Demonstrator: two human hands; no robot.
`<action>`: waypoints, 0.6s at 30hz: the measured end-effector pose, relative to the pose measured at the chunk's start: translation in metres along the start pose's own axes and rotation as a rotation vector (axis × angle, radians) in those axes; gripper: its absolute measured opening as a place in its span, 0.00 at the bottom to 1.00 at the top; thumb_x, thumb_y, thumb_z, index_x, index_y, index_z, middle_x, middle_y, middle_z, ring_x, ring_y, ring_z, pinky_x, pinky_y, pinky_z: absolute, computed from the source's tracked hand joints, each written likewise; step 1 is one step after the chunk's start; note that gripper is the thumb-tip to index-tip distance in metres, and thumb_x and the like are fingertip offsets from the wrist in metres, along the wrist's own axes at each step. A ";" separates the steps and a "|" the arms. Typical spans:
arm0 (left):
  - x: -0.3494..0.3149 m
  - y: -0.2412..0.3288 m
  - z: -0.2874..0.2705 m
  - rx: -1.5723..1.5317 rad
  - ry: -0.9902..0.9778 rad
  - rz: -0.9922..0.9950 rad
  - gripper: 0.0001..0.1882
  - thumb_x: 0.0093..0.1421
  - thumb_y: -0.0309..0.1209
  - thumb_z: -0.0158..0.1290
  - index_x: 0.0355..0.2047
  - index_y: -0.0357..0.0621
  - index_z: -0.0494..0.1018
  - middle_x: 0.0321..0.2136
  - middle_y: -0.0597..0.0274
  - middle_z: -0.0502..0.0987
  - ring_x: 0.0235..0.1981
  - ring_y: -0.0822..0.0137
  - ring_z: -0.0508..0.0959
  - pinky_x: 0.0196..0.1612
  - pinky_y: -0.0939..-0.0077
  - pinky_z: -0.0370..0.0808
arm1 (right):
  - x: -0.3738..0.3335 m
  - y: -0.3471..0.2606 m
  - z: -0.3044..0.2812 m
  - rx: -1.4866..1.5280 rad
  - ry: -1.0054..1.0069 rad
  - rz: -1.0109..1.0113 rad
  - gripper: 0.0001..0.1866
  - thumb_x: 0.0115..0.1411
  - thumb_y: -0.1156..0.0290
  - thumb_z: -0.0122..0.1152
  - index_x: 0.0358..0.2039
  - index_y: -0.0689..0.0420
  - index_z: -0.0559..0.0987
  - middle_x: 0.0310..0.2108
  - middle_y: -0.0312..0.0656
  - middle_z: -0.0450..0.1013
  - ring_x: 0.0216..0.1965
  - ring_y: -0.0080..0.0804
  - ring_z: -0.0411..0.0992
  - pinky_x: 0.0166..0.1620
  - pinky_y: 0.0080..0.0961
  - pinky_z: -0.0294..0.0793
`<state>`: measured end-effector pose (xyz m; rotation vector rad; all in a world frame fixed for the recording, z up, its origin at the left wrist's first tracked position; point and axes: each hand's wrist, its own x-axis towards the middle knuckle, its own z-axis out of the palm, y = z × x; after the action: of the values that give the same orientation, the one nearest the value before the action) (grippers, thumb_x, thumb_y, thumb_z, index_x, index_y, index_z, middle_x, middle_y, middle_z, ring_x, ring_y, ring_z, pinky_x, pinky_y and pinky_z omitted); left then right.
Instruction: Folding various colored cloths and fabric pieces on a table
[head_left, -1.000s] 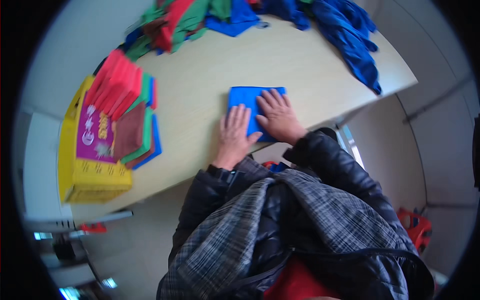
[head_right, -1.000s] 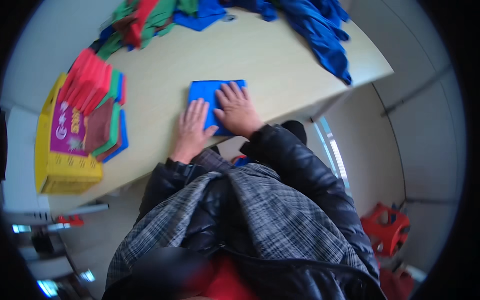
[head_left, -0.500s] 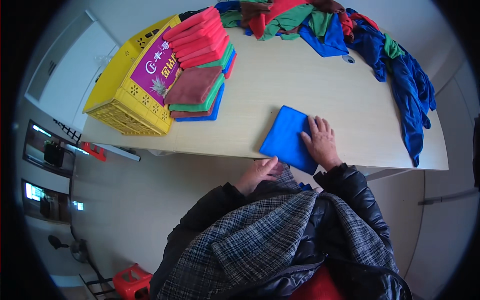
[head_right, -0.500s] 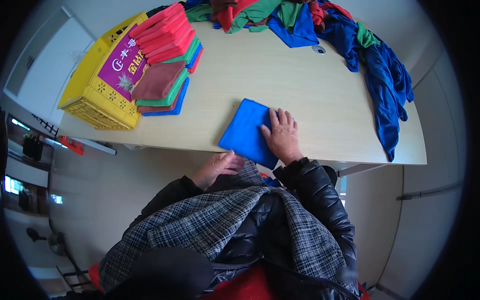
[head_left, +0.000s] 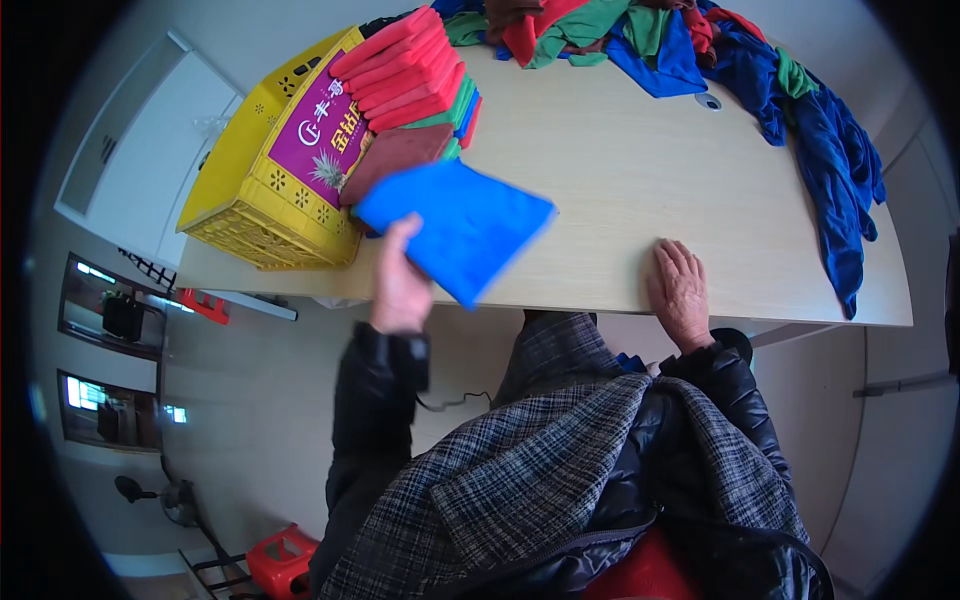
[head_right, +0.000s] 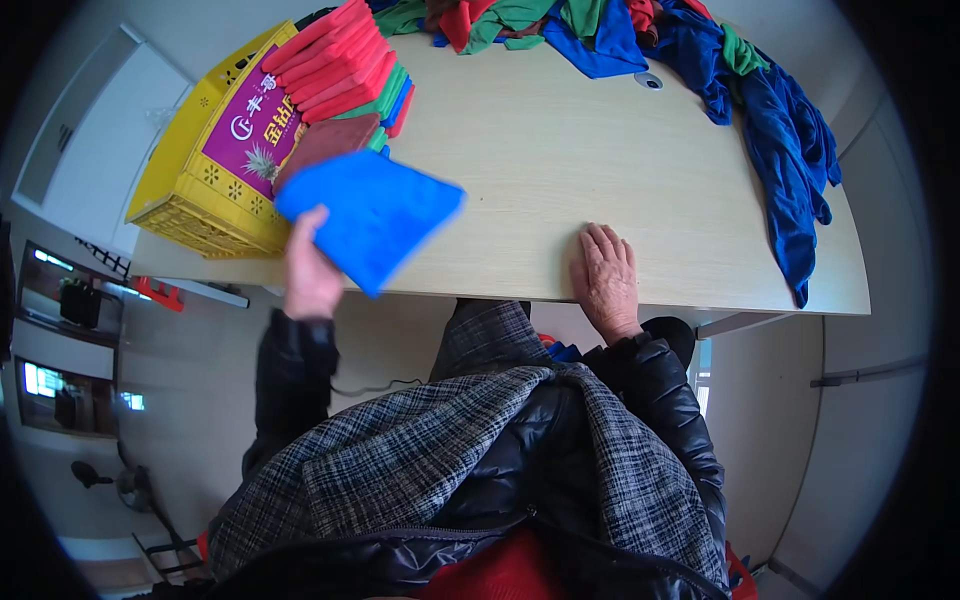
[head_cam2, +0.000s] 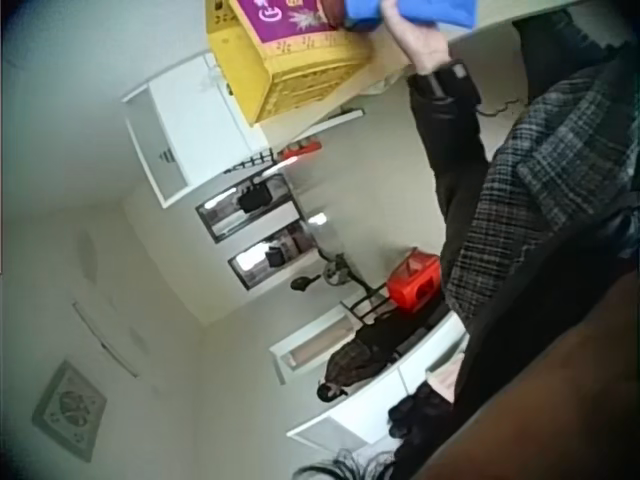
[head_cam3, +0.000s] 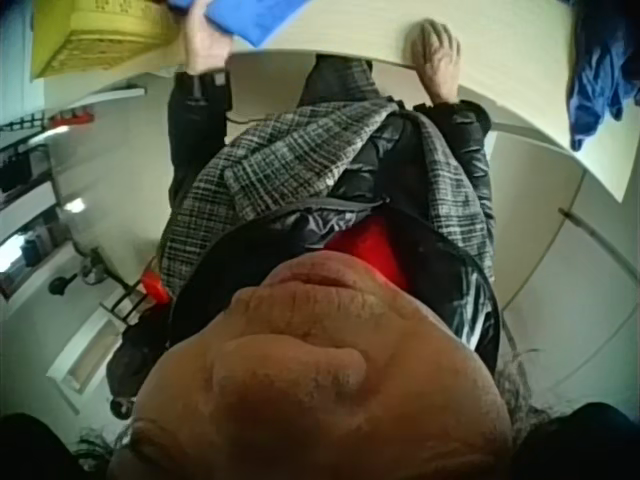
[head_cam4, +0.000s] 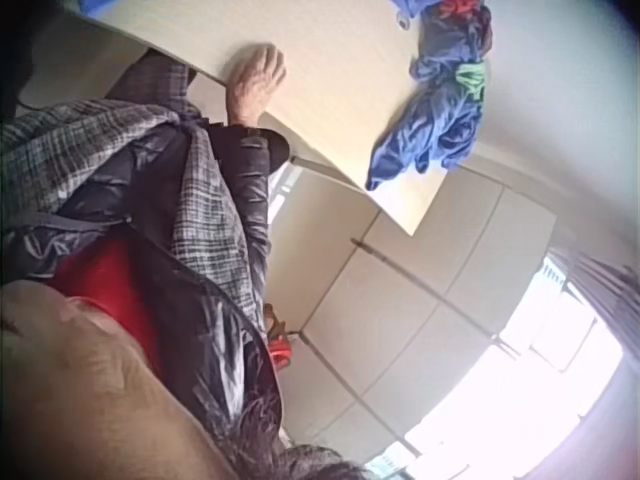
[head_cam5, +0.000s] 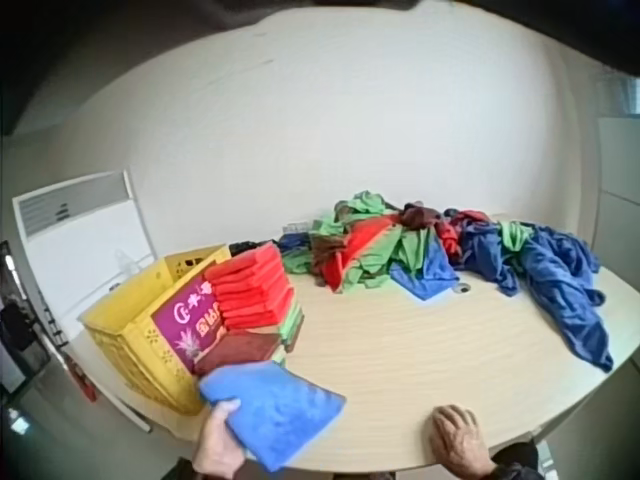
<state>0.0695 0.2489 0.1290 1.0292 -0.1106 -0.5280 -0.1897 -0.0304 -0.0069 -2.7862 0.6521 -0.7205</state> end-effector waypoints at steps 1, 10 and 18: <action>0.015 0.024 -0.001 0.014 -0.016 0.082 0.30 0.60 0.39 0.62 0.59 0.42 0.68 0.55 0.58 0.74 0.57 0.61 0.73 0.60 0.59 0.70 | 0.002 -0.004 0.000 0.002 -0.011 0.002 0.27 0.63 0.64 0.57 0.61 0.60 0.70 0.64 0.49 0.66 0.67 0.48 0.60 0.69 0.44 0.56; 0.189 0.082 -0.057 -0.072 -0.093 0.168 0.29 0.63 0.38 0.59 0.61 0.42 0.65 0.59 0.56 0.71 0.59 0.55 0.72 0.61 0.54 0.73 | 0.002 -0.010 -0.009 -0.015 -0.025 0.060 0.25 0.63 0.65 0.56 0.59 0.61 0.72 0.63 0.47 0.67 0.67 0.46 0.60 0.70 0.45 0.54; 0.230 0.063 -0.122 -0.023 0.126 -0.217 0.26 0.61 0.34 0.64 0.55 0.39 0.68 0.52 0.54 0.76 0.53 0.56 0.77 0.49 0.68 0.83 | 0.002 -0.009 -0.010 -0.019 -0.026 0.061 0.26 0.63 0.65 0.56 0.60 0.61 0.72 0.63 0.47 0.67 0.67 0.46 0.60 0.70 0.44 0.55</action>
<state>0.3328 0.2627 0.0821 1.0557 0.1203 -0.6576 -0.1902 -0.0241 0.0048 -2.7747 0.7385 -0.6682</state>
